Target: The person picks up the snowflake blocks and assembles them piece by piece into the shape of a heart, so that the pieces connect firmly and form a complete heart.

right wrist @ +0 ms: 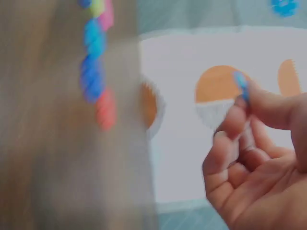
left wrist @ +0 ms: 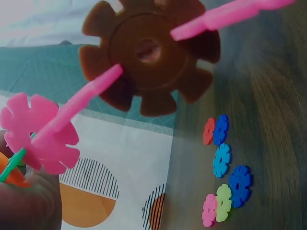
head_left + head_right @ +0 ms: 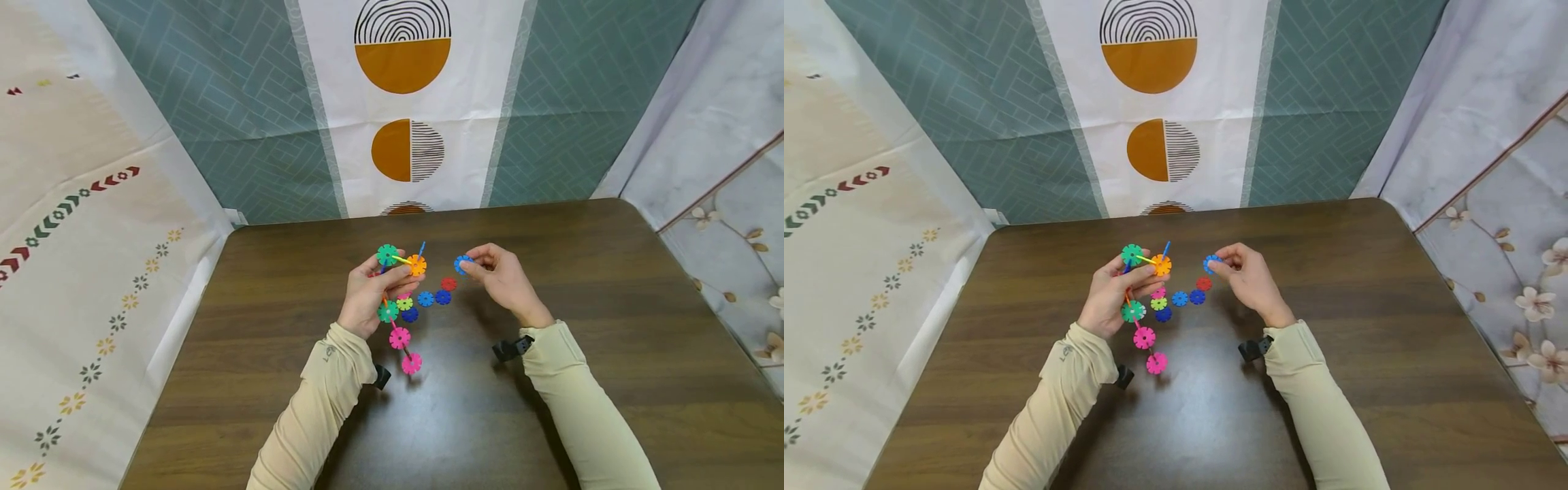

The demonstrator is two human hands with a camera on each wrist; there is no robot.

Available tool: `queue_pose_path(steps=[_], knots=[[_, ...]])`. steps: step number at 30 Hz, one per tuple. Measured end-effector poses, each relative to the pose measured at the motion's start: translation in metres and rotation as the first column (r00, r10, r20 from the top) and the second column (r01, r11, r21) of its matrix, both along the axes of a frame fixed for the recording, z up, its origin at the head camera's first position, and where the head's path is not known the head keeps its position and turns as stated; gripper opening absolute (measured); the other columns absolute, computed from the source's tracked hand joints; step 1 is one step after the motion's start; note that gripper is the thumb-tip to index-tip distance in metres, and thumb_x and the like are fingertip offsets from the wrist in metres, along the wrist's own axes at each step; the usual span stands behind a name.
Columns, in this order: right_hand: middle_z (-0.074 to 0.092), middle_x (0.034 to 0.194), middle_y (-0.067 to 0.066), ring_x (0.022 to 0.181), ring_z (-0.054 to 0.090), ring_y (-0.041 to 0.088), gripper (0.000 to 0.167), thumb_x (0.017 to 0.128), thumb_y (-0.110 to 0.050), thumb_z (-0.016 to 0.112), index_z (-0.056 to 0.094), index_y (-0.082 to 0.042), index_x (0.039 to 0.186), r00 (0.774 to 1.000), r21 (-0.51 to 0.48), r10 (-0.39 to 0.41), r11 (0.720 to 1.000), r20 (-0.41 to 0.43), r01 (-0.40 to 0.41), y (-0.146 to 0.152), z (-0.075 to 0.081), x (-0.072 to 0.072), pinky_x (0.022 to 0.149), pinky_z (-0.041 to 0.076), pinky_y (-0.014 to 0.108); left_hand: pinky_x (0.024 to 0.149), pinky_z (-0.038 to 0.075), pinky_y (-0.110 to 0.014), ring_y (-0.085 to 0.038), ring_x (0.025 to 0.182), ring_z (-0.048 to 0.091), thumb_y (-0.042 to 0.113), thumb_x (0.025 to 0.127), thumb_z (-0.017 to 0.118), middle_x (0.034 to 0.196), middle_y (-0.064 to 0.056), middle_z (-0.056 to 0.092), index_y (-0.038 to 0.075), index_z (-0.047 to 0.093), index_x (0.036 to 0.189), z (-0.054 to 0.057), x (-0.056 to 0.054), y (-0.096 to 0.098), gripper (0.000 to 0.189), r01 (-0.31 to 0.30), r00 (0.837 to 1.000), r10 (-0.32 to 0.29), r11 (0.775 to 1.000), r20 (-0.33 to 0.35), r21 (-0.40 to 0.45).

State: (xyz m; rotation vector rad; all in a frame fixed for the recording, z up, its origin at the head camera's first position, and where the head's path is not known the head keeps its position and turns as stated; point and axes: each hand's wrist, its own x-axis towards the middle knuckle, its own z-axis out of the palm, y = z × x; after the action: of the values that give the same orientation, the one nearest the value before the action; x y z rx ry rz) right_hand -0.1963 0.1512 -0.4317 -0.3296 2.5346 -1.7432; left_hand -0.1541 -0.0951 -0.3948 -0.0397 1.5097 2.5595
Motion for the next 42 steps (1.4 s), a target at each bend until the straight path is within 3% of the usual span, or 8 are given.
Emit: queue_pose_path(steps=[4,8,19,25,35,42], knots=[[0.067,0.091,0.022,0.074,0.065,0.018,0.033,0.092,-0.023,0.068,0.056,0.000,0.113,0.998,-0.248,-0.036,0.968,-0.043,0.024,-0.013,0.020,0.006,0.072,0.057,0.028,0.081,0.055,-0.043,-0.047,0.097,0.064,0.000,0.084,0.074,0.103,-0.025,0.065,0.000,0.062,0.120,0.001,0.002,0.002,0.038,0.034,0.999,-0.035,0.999,-0.013,-0.023],[0.065,0.091,0.023,0.072,0.063,0.017,0.031,0.093,-0.017,0.066,0.058,0.001,0.118,0.993,-0.330,-0.071,0.943,-0.097,0.035,-0.024,0.034,0.012,0.069,0.055,0.024,0.080,0.056,-0.042,-0.046,0.095,0.066,-0.003,0.082,0.074,0.101,-0.022,0.064,0.000,0.062,0.119,0.001,0.003,0.005,0.039,0.055,0.998,-0.056,0.997,-0.034,-0.050],[0.056,0.086,0.029,0.067,0.051,0.022,0.024,0.097,-0.003,0.057,0.060,0.007,0.118,0.975,-0.229,-0.004,0.972,-0.222,-0.048,-0.039,0.069,0.033,0.059,0.044,0.022,0.076,0.057,-0.041,-0.039,0.084,0.071,-0.004,0.082,0.074,0.093,-0.020,0.066,-0.001,0.063,0.118,0.001,0.007,0.007,0.038,0.060,0.997,-0.065,0.994,-0.052,-0.090],[0.054,0.085,0.028,0.070,0.049,0.033,0.023,0.097,-0.003,0.057,0.062,0.006,0.118,0.971,-0.189,0.006,0.981,-0.238,-0.052,-0.039,0.073,0.035,0.059,0.044,0.024,0.076,0.057,-0.042,-0.040,0.083,0.070,-0.005,0.081,0.074,0.090,-0.020,0.066,-0.002,0.064,0.117,0.001,0.007,0.007,0.037,0.062,0.996,-0.068,0.993,-0.053,-0.103],[0.059,0.093,0.021,0.076,0.052,0.022,0.024,0.099,-0.006,0.054,0.061,0.003,0.120,0.970,-0.071,0.042,0.996,-0.238,-0.061,-0.040,0.076,0.039,0.065,0.044,0.022,0.076,0.057,-0.042,-0.033,0.076,0.072,-0.006,0.081,0.074,0.088,-0.020,0.065,-0.002,0.065,0.115,0.002,0.008,0.007,0.035,0.048,0.996,-0.056,0.992,-0.063,-0.117],[0.061,0.090,0.022,0.072,0.052,0.031,0.023,0.097,-0.006,0.057,0.062,0.003,0.118,0.967,-0.048,0.042,0.997,-0.252,-0.056,-0.041,0.079,0.040,0.060,0.043,0.021,0.075,0.057,-0.041,-0.031,0.075,0.072,-0.006,0.079,0.075,0.089,-0.020,0.066,-0.002,0.067,0.113,0.004,0.007,0.008,0.035,0.002,0.997,-0.010,0.994,-0.072,-0.112]])
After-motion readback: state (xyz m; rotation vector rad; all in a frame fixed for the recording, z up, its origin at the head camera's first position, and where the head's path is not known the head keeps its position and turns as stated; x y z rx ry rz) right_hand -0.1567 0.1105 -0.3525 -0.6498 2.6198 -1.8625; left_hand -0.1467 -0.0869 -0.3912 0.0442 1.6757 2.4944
